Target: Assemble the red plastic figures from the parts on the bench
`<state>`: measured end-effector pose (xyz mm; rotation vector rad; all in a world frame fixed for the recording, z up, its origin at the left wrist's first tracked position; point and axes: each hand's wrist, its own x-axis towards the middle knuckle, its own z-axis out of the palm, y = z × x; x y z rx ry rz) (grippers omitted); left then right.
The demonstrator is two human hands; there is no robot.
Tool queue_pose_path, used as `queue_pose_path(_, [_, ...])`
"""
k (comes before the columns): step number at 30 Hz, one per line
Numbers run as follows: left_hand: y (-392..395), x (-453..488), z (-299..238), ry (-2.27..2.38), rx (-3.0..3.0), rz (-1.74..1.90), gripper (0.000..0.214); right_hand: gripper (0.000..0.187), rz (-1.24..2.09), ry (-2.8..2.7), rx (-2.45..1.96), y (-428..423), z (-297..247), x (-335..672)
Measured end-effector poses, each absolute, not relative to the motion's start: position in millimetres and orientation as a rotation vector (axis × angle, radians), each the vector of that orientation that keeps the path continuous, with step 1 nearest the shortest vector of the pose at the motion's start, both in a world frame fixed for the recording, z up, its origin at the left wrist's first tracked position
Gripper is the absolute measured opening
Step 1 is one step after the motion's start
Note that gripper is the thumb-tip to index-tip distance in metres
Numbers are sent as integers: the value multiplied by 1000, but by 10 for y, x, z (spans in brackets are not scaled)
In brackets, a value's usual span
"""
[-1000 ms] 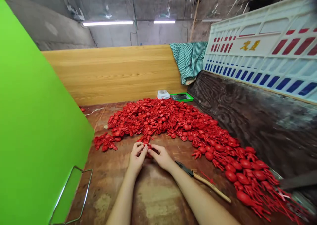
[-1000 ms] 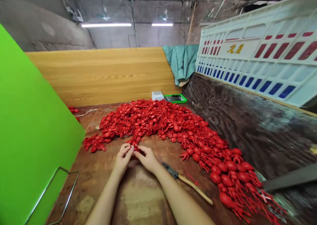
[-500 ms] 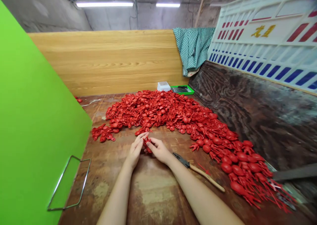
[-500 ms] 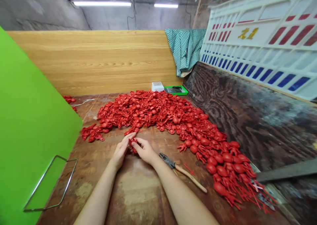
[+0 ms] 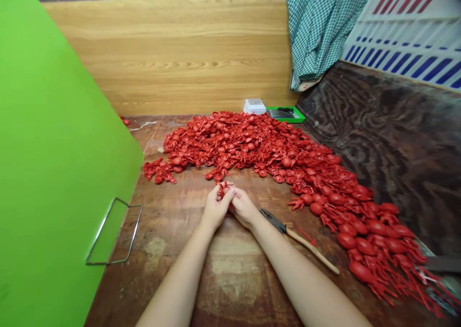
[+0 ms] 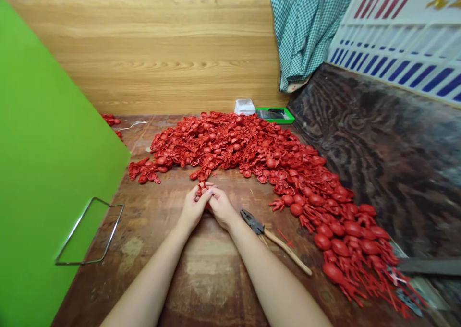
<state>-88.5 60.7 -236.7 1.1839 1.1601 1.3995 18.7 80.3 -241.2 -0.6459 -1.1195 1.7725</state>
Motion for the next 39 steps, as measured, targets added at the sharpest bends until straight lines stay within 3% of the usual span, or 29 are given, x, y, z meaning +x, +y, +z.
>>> queue_pose_path(5, [574,-850,-2327,1217,1203,1448,43,54,1811,-1146,-652,797,-2409,237])
queue_pose_path(11, [622,-858,-2280,1268,1234,1412,52,54,1668,-1158,-680,807,-2385,130])
queue_pose_path(16, [764,-874,-2230,1189,1252,1349,71,54,1315,-1192,-813,868,-2242,152])
queue_pose_path(19, [826,-879,-2280,1011,1165,1260,89,39,955,-1306,-947,866,-2182,260])
queue_pose_path(22, [826,-888,-2307,941,1047,1173,76,27,494,-1571,-1087,847,-2146,371])
queue_pose_path(24, [817,-895,-2270,935,1004,1141,60,31,371,-1642,-1116,844,-2103,443])
queue_pose_path(28, [795,-907,-2133,912,951,1125,50,44,379,-1619,-1036,840,-1961,634])
queue_pose_path(34, [706,-915,-2096,804,866,1084,70,37,486,-1506,-1153,918,-2017,718])
queue_pose_path(39, [658,-953,-2170,751,794,1013,49,51,594,-1689,-1188,972,-2104,852])
